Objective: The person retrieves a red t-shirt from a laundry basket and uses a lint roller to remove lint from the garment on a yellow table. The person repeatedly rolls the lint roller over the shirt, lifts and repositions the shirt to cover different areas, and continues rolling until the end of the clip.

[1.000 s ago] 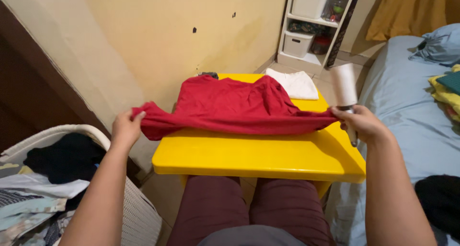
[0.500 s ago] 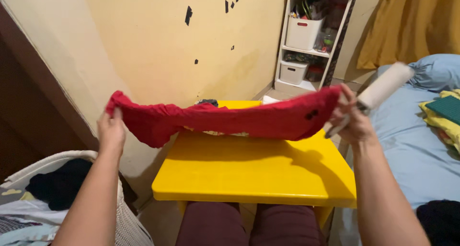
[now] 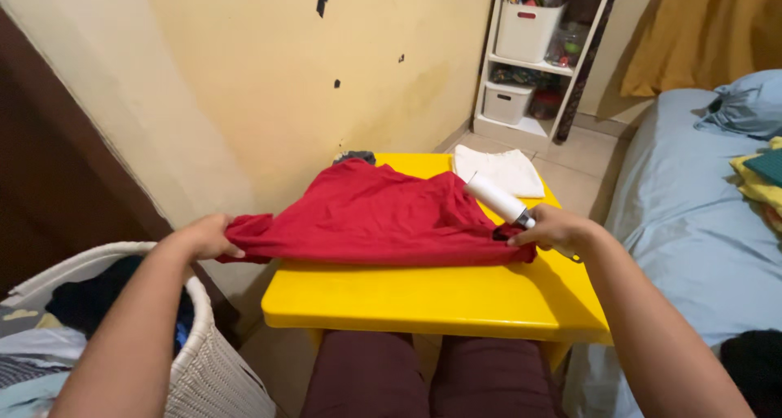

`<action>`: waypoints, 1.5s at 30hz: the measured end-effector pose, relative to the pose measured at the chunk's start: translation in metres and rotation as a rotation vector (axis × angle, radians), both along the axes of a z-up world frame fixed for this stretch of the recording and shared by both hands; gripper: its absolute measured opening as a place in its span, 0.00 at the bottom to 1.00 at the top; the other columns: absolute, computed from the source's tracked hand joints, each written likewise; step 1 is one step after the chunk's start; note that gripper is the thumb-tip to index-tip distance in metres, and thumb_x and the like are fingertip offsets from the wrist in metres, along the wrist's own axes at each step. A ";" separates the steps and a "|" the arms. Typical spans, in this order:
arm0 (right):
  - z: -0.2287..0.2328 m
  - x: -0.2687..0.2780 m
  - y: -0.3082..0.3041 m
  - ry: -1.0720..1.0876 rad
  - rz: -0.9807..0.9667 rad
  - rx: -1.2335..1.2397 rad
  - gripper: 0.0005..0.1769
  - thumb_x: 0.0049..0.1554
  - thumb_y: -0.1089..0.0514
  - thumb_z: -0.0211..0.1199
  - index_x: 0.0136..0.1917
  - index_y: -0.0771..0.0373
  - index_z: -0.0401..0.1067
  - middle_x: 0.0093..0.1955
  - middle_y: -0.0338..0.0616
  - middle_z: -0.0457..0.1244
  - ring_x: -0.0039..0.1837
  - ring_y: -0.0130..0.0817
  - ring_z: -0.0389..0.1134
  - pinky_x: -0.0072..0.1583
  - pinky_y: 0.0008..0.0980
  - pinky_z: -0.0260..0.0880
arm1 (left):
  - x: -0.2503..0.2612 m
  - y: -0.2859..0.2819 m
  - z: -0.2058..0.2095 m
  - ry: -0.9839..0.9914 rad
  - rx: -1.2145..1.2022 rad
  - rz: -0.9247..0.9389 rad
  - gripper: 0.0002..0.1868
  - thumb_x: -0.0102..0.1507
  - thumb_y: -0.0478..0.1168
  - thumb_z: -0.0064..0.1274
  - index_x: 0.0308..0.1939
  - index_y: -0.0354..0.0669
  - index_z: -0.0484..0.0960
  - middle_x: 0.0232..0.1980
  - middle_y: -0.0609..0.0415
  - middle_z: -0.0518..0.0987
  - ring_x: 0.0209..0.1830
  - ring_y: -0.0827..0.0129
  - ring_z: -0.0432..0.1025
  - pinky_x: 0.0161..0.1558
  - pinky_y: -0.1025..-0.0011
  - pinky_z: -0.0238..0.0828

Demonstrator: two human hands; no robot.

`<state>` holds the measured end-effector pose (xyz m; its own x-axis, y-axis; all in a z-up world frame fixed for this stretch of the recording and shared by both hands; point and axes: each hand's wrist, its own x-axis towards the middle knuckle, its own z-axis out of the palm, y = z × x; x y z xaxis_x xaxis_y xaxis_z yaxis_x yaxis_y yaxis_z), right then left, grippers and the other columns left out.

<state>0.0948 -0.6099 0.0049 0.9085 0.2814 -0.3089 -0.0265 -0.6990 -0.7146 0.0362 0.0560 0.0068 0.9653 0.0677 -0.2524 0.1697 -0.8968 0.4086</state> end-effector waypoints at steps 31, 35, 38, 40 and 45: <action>-0.050 -0.033 0.011 -0.120 -0.447 0.953 0.11 0.56 0.51 0.69 0.43 0.56 0.69 0.31 0.35 0.61 0.32 0.30 0.63 0.35 0.34 0.64 | -0.074 -0.048 0.016 -0.440 0.013 0.146 0.23 0.59 0.50 0.61 0.57 0.55 0.85 0.48 0.45 0.86 0.48 0.51 0.80 0.49 0.59 0.75; -0.049 -0.037 0.004 -0.041 -0.441 1.090 0.12 0.57 0.53 0.70 0.43 0.58 0.69 0.32 0.38 0.61 0.33 0.32 0.63 0.37 0.34 0.65 | -0.075 -0.049 0.016 -0.420 0.048 0.149 0.23 0.58 0.50 0.60 0.58 0.57 0.85 0.48 0.46 0.86 0.48 0.50 0.79 0.49 0.57 0.75; -0.044 -0.047 0.005 -0.043 -0.458 1.041 0.08 0.56 0.54 0.67 0.47 0.57 0.73 0.40 0.36 0.67 0.39 0.30 0.67 0.41 0.32 0.68 | -0.074 -0.049 0.015 -0.421 0.082 0.154 0.23 0.59 0.50 0.59 0.58 0.58 0.85 0.48 0.46 0.85 0.49 0.49 0.79 0.49 0.56 0.75; -0.040 -0.054 0.007 -0.078 -0.475 0.931 0.10 0.56 0.55 0.66 0.51 0.59 0.75 0.45 0.37 0.70 0.43 0.29 0.71 0.44 0.32 0.70 | -0.073 -0.049 0.014 -0.411 0.112 0.155 0.22 0.59 0.50 0.59 0.57 0.58 0.85 0.48 0.45 0.85 0.49 0.49 0.79 0.50 0.55 0.75; -0.036 -0.067 0.012 -0.121 -0.504 0.902 0.15 0.62 0.54 0.68 0.56 0.66 0.74 0.47 0.43 0.68 0.42 0.35 0.66 0.43 0.35 0.65 | -0.074 -0.048 0.012 -0.427 0.105 0.160 0.22 0.59 0.50 0.59 0.57 0.59 0.84 0.48 0.46 0.85 0.49 0.49 0.78 0.50 0.54 0.74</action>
<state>0.0281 -0.5984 -0.0311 0.9958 -0.0579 -0.0710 -0.0603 0.1686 -0.9838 -0.0373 0.0080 0.0186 0.9565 0.2281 0.1817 0.1457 -0.9134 0.3800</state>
